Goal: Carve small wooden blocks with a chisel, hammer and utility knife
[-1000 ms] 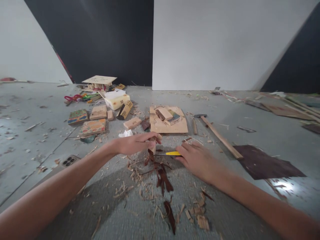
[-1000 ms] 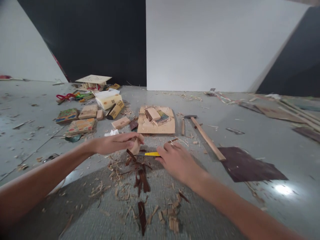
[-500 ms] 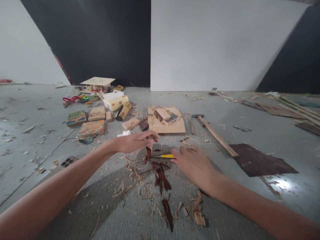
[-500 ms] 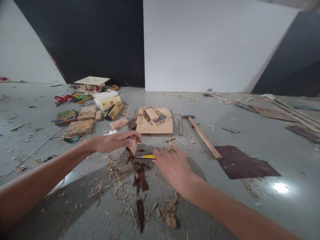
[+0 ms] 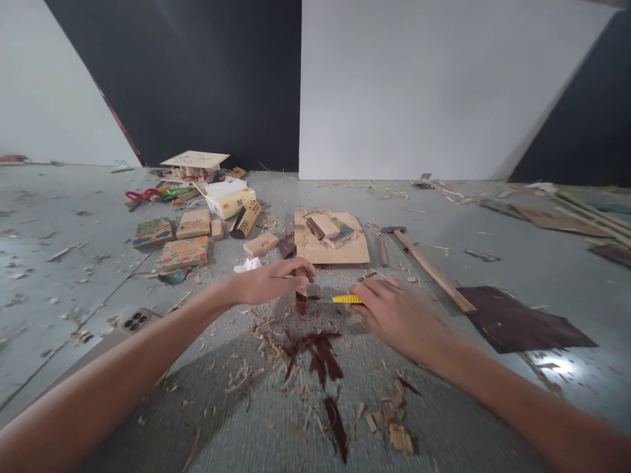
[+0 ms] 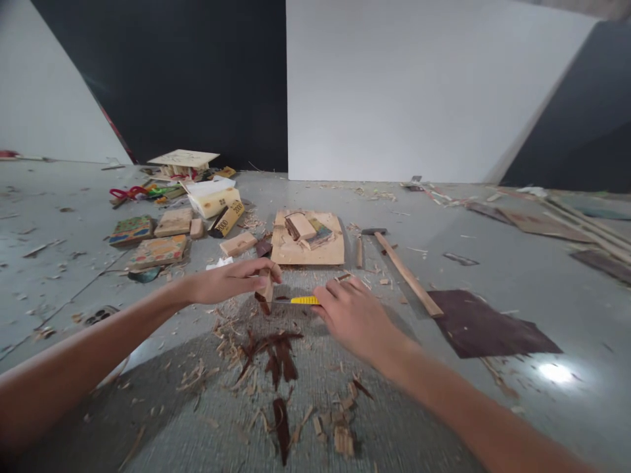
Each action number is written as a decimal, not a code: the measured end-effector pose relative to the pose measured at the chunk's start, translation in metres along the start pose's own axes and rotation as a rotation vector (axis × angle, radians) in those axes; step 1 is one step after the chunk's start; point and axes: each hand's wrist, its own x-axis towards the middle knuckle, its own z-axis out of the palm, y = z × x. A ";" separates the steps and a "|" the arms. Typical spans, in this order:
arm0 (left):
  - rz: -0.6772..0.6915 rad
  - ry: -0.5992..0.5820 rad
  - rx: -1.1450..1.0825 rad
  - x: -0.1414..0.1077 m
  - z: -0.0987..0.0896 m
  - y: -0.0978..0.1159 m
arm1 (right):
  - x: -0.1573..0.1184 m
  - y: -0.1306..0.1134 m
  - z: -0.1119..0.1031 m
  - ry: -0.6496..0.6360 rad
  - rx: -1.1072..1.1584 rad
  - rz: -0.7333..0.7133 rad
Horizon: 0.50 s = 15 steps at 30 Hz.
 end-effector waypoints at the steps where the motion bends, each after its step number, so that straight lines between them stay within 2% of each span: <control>1: 0.004 -0.001 -0.002 0.000 0.000 0.000 | 0.000 -0.002 0.003 -0.008 -0.020 0.024; 7: 0.006 -0.011 0.007 0.001 -0.002 -0.003 | 0.000 -0.018 0.012 -0.044 -0.114 0.116; 15: 0.020 -0.005 -0.031 0.002 -0.004 -0.005 | -0.005 -0.025 0.006 -0.144 -0.164 0.068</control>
